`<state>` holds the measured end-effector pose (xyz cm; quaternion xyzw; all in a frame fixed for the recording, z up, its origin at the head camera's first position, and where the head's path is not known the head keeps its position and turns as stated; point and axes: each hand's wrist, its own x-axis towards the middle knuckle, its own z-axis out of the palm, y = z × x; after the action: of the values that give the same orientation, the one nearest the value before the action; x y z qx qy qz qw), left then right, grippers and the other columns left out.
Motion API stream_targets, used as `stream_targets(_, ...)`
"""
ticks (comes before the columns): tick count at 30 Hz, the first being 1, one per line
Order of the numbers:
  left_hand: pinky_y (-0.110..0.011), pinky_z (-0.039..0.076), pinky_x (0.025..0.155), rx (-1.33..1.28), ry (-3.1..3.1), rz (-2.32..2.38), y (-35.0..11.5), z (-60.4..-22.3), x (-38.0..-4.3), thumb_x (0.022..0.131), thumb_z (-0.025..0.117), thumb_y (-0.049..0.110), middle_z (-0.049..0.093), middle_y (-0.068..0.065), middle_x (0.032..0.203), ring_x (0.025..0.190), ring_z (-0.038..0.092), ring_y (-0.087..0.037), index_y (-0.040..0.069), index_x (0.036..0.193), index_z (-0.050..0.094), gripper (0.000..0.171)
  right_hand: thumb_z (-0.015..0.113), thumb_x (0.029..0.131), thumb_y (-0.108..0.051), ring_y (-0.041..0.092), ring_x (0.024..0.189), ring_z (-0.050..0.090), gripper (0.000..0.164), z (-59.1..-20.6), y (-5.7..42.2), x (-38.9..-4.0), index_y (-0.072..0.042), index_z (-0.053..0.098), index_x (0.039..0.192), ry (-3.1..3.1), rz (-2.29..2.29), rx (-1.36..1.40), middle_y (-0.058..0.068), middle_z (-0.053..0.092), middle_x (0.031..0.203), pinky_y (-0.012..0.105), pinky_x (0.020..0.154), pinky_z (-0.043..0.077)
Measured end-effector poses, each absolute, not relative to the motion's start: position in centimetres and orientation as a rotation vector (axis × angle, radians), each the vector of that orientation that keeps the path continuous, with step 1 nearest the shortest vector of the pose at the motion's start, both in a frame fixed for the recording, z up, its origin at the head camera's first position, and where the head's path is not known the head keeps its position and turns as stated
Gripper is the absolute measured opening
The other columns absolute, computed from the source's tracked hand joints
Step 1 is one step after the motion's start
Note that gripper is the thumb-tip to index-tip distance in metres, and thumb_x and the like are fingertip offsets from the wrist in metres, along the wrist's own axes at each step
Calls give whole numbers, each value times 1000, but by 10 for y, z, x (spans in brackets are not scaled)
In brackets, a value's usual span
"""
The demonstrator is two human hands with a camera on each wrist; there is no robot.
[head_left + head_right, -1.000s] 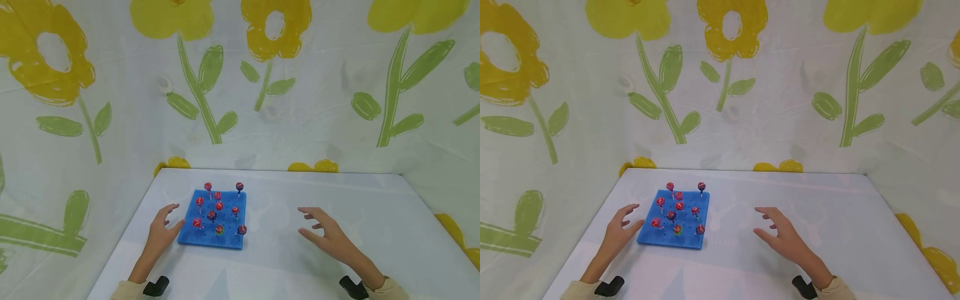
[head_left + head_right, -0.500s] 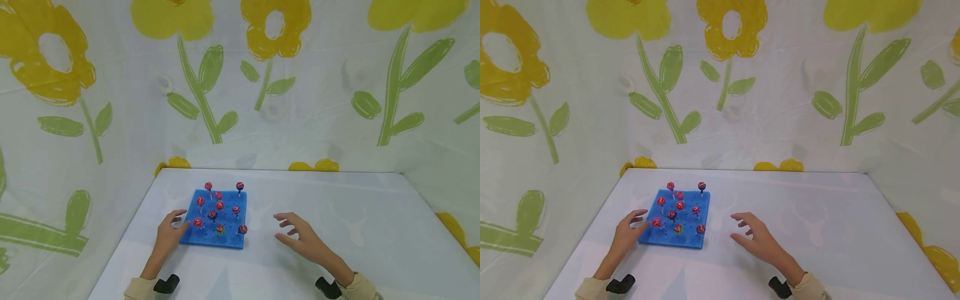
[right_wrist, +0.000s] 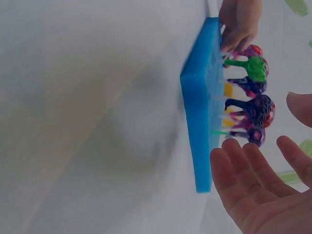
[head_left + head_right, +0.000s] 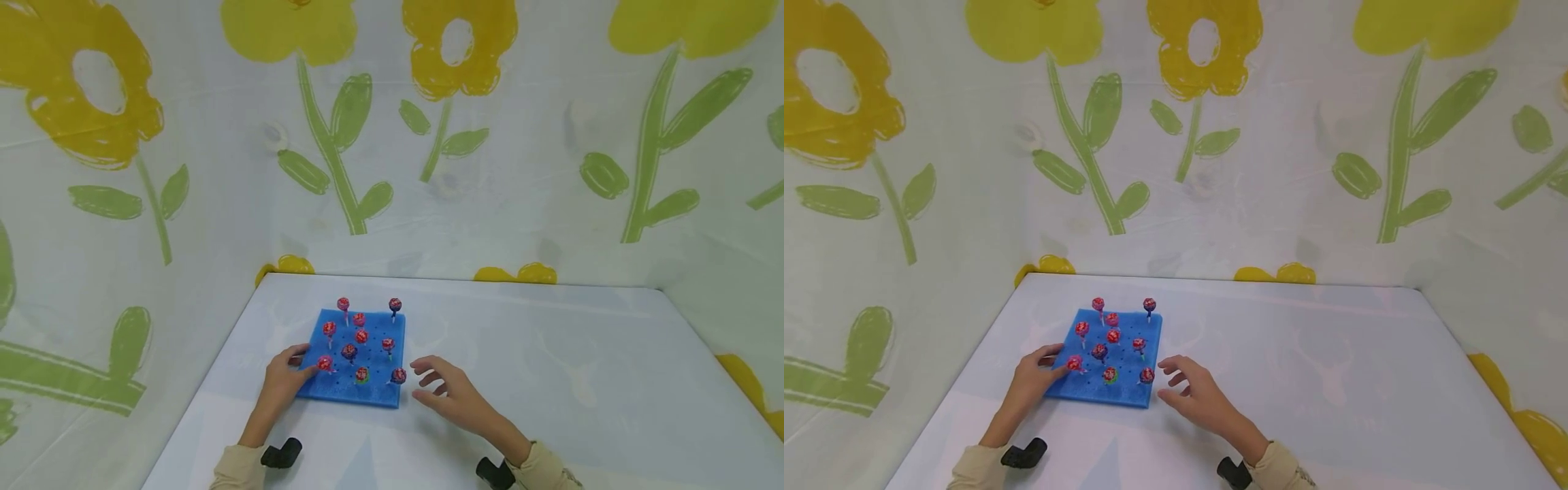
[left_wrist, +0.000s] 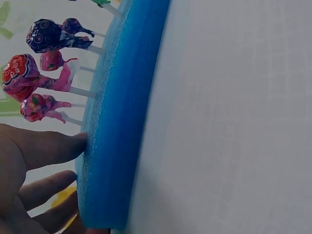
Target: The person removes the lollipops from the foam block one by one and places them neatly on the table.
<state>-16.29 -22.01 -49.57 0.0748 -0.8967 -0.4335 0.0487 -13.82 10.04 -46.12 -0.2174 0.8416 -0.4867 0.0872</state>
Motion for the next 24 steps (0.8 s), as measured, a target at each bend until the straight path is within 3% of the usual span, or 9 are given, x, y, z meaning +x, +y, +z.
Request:
stream_targets(9, -51, 50, 87, 234, -2762, -1273, -215, -491, -166, 80, 71, 6, 57, -26, 119, 108, 54, -39, -5, 124, 56, 47, 67, 88, -13, 21, 93, 63, 32, -466, 78, -141, -7, 55, 117, 2441, -1559, -667, 4, 61, 108, 23, 74, 53)
stream_targets(16, -51, 51, 86, 290, -2768, -1268, -216, -490, -165, 81, 71, 6, 56, -26, 119, 107, 54, -40, -4, 124, 56, 47, 67, 85, 0, 30, 89, 64, 24, -471, 60, -145, -2, 59, 107, 2435, -1673, -687, 10, 62, 101, 31, 73, 56)
stream_targets(24, -51, 51, 85, 310, -2766, -1280, -214, -489, -165, 80, 71, 5, 58, -28, 116, 104, 55, -40, -5, 123, 58, 46, 71, 84, -6, 16, 89, 63, 21, -476, 47, -149, -5, 62, 103, 2507, -1719, -745, 1, 64, 98, 24, 71, 55)
